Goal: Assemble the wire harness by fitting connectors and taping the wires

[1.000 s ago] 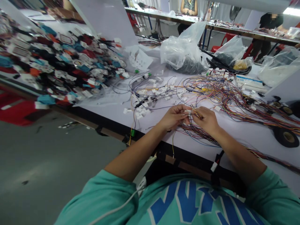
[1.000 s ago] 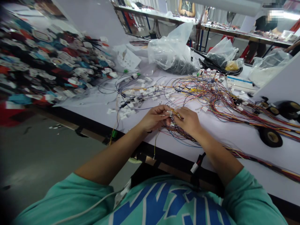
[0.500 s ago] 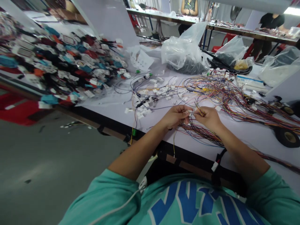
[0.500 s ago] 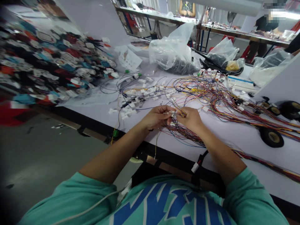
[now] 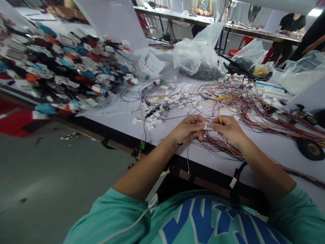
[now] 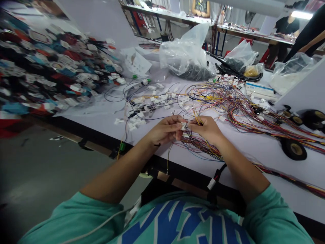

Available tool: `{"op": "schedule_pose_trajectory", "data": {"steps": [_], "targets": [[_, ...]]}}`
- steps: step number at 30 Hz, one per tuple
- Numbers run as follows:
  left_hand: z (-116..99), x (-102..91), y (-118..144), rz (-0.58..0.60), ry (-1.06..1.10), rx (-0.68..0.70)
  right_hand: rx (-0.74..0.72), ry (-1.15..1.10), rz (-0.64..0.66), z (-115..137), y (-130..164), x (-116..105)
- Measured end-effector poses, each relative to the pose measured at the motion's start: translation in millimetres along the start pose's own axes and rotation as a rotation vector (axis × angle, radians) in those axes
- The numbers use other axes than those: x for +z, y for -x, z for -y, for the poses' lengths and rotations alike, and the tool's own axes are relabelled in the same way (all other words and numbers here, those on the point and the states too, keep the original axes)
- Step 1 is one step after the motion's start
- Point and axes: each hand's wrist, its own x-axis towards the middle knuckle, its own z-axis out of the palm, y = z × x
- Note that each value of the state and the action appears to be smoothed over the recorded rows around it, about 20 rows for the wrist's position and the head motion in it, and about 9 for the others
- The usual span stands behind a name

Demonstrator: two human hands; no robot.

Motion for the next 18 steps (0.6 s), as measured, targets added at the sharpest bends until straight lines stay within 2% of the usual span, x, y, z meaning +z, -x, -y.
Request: {"op": "schedule_pose_trajectory", "data": {"steps": [5, 8, 12, 18], "targets": [[2.1, -0.9, -0.6, 0.029, 0.039, 0.014, -0.096, 0.19, -0.011, 9.5, 1.8, -3.4], [2.6, -0.3, -1.2, 0.008, 0.047, 0.012, -0.135, 0.278, -0.024, 11.4, 2.3, -4.2], [2.5, 0.9, -1.7, -0.037, 0.04, 0.0, -0.228, 0.366, -0.07, 8.0, 2.7, -2.5], [4.3, 0.2, -2.4, -0.022, 0.029, 0.013, -0.308, 0.479, -0.114, 2.1, 1.7, -0.4]]}}
